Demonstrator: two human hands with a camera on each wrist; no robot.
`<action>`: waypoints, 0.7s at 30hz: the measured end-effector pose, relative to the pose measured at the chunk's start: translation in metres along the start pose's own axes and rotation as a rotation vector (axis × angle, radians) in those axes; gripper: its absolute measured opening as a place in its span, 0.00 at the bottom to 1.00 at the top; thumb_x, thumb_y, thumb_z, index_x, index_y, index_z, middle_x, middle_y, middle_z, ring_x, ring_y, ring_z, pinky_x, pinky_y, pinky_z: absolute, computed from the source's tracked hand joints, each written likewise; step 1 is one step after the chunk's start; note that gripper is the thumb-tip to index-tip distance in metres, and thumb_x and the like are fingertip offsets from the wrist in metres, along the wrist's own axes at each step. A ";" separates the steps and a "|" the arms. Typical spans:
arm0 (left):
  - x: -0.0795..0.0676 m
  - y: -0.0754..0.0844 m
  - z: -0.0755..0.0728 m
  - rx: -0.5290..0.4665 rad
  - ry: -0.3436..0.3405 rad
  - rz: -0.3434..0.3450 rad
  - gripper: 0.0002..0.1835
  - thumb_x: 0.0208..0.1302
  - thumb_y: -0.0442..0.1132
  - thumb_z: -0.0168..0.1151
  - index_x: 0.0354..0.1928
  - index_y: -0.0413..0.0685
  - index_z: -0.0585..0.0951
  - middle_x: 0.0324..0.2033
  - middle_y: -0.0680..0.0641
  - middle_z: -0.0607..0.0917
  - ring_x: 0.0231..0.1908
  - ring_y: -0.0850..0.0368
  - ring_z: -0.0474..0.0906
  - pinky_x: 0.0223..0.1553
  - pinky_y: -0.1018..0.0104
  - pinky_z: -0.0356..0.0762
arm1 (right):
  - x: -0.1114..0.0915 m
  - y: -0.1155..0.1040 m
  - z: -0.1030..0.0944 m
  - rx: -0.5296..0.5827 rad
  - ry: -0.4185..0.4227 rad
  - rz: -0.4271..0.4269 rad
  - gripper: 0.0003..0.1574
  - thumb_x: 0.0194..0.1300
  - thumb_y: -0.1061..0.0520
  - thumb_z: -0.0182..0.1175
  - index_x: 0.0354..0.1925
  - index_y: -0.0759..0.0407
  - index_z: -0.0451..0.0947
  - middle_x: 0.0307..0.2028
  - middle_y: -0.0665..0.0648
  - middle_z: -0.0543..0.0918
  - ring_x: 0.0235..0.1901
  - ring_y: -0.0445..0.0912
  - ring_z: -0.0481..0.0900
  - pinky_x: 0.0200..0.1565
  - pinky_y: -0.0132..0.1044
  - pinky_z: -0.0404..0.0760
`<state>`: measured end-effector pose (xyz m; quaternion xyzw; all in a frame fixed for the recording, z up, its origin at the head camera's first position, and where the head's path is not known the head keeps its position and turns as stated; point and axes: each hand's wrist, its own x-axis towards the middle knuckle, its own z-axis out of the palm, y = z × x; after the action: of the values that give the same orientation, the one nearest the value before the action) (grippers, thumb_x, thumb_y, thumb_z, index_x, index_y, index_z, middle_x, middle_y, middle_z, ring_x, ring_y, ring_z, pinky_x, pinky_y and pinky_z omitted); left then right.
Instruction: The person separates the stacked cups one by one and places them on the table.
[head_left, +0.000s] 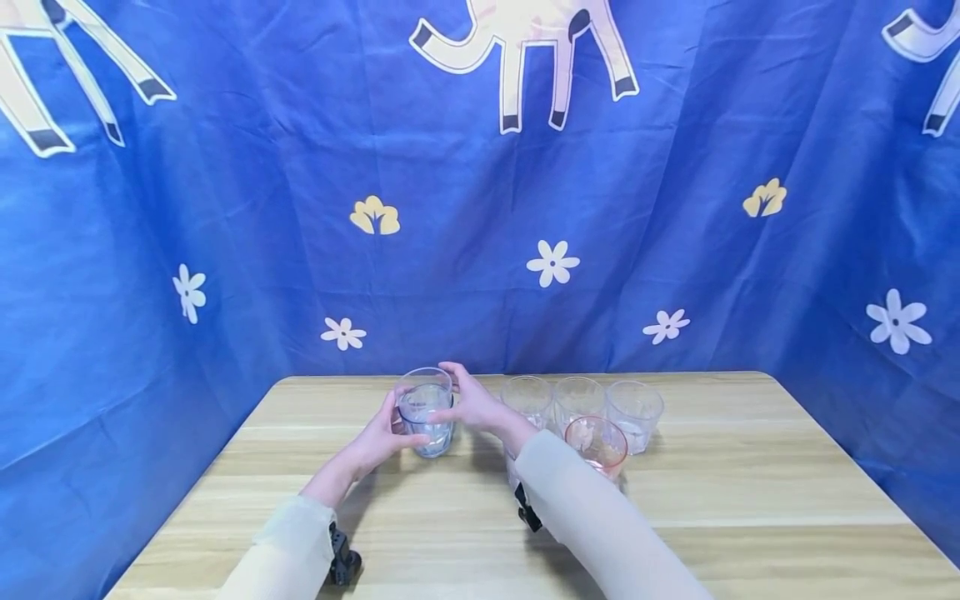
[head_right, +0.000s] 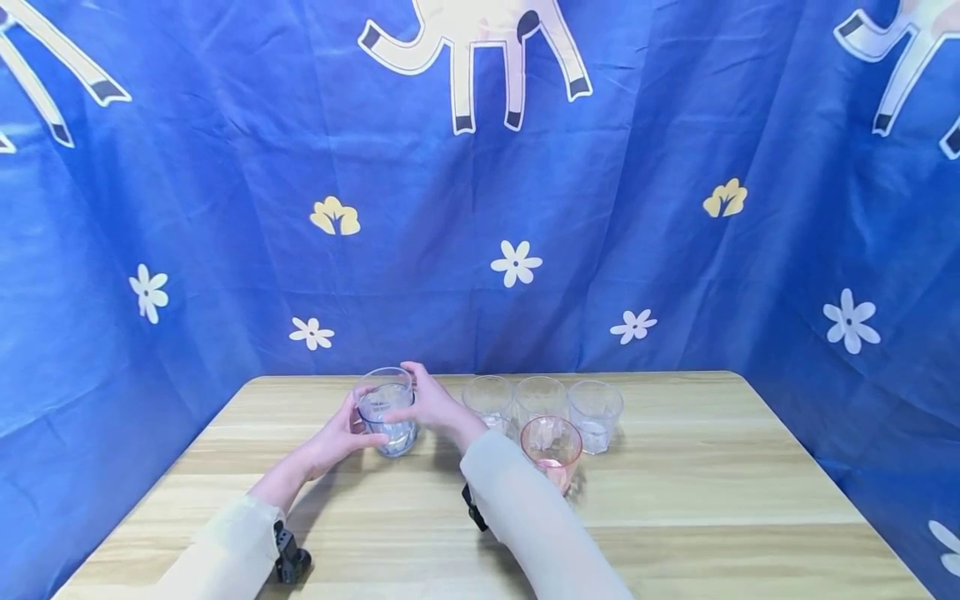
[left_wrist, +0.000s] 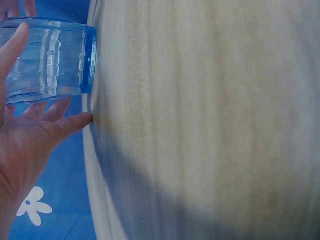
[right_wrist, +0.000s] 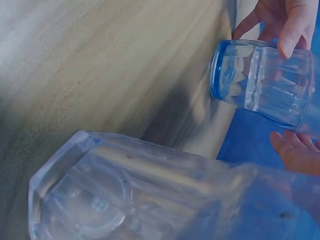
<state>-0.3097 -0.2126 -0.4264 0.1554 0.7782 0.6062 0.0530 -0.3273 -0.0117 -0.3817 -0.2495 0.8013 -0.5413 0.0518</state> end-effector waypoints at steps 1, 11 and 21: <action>0.000 -0.001 0.000 0.001 -0.004 0.003 0.48 0.57 0.29 0.69 0.72 0.43 0.47 0.65 0.27 0.62 0.65 0.31 0.61 0.66 0.45 0.60 | 0.000 0.000 0.000 -0.003 0.001 0.002 0.54 0.55 0.65 0.71 0.71 0.64 0.52 0.66 0.66 0.66 0.66 0.58 0.64 0.68 0.48 0.61; 0.001 -0.006 -0.001 -0.002 -0.003 0.008 0.48 0.55 0.28 0.70 0.71 0.44 0.49 0.63 0.29 0.65 0.63 0.33 0.64 0.65 0.46 0.62 | 0.003 0.002 0.004 -0.038 -0.002 0.022 0.54 0.54 0.61 0.73 0.71 0.63 0.54 0.66 0.64 0.66 0.65 0.56 0.65 0.67 0.47 0.63; 0.001 -0.003 0.001 0.012 -0.013 0.022 0.48 0.56 0.29 0.69 0.71 0.44 0.48 0.63 0.27 0.65 0.63 0.32 0.64 0.65 0.45 0.62 | 0.004 0.003 0.002 -0.028 -0.004 0.010 0.52 0.54 0.63 0.73 0.70 0.65 0.55 0.65 0.66 0.67 0.64 0.57 0.65 0.67 0.47 0.63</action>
<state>-0.3109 -0.2126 -0.4295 0.1681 0.7798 0.6009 0.0504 -0.3310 -0.0143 -0.3847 -0.2473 0.8100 -0.5291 0.0523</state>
